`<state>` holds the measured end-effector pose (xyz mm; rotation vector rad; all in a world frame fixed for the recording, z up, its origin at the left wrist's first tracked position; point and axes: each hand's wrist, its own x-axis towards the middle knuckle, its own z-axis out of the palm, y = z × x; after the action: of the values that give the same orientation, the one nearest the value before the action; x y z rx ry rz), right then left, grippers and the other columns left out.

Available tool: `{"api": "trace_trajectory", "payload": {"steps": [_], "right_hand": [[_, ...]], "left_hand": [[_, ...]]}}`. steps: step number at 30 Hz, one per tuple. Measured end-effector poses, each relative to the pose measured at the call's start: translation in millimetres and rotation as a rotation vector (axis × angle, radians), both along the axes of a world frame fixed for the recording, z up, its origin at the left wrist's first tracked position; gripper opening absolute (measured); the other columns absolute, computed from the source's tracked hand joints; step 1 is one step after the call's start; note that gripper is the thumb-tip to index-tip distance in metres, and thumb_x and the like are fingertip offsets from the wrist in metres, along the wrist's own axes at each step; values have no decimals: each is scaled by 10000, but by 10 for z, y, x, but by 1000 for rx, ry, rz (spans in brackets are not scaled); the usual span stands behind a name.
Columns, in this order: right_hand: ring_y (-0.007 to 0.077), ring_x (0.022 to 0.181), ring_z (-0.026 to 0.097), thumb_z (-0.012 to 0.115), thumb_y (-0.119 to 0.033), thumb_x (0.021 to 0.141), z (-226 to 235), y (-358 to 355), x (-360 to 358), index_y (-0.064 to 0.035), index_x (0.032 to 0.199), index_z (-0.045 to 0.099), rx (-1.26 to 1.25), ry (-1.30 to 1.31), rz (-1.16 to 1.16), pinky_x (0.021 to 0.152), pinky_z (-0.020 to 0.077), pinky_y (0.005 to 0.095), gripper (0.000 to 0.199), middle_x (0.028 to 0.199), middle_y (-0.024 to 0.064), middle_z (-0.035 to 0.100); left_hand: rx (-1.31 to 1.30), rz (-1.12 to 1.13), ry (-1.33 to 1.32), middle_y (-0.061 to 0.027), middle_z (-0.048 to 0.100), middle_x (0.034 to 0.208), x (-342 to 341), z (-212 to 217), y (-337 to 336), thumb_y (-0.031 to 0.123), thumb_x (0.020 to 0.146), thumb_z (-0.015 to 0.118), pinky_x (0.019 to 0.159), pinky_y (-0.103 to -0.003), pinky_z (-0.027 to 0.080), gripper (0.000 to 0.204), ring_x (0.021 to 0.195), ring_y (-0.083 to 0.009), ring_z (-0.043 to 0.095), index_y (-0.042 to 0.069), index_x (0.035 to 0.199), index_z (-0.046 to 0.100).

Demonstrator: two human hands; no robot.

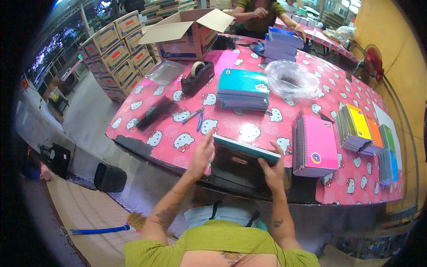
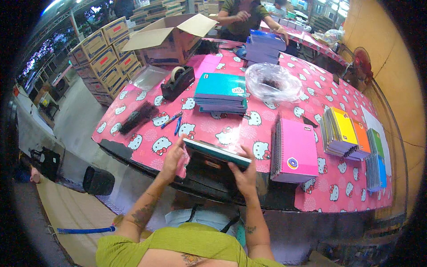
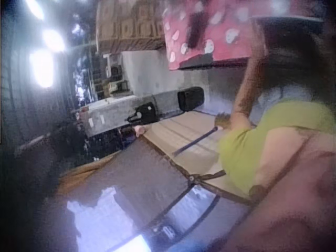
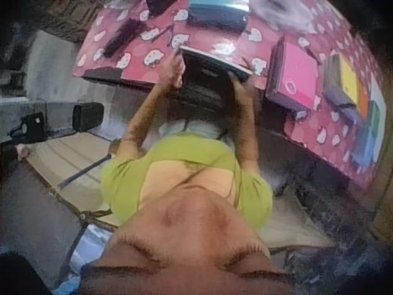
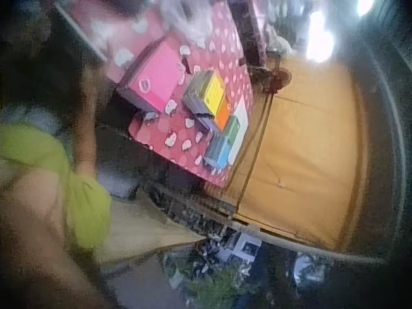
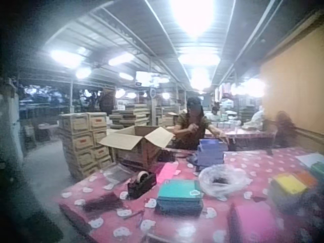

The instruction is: The person applies a small sticker to the spine of pink notebooks by hand, and then stacks the notebooks into a pile on a table.

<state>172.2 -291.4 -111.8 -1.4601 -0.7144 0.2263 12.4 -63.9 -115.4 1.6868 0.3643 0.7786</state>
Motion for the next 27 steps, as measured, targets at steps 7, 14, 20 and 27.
{"api": "trace_trajectory", "payload": {"steps": [7,14,20,27], "right_hand": [[216,1146,547,805,-163,846,131,-77,86,-98,1474,404,83,126,138,1024,430,357,748,1207,93,564],[300,1219,548,783,-303,836,861,16,-238,-97,1373,526,-98,-720,-183,1050,391,438,630,1284,150,578],[278,975,653,683,-237,881,915,797,-388,-120,1056,674,-452,-936,8,834,481,430,210,1025,89,672],[256,760,671,660,-223,895,826,873,-356,-129,933,674,-365,-956,22,668,501,416,102,811,59,671]], "left_hand": [[958,660,762,-215,599,1134,-589,-217,2290,200,933,613,928,-470,482,436,1062,-370,571,-17,1306,550],[1030,806,403,-152,627,942,-496,-40,2078,158,932,585,820,-466,506,352,983,-364,610,33,1259,546],[584,253,226,-135,675,962,-54,579,656,121,976,581,710,-361,514,293,788,-255,656,36,1255,610],[516,172,-27,-81,682,956,-247,721,-119,64,935,640,644,-275,481,239,743,-129,623,27,1168,674]]}}
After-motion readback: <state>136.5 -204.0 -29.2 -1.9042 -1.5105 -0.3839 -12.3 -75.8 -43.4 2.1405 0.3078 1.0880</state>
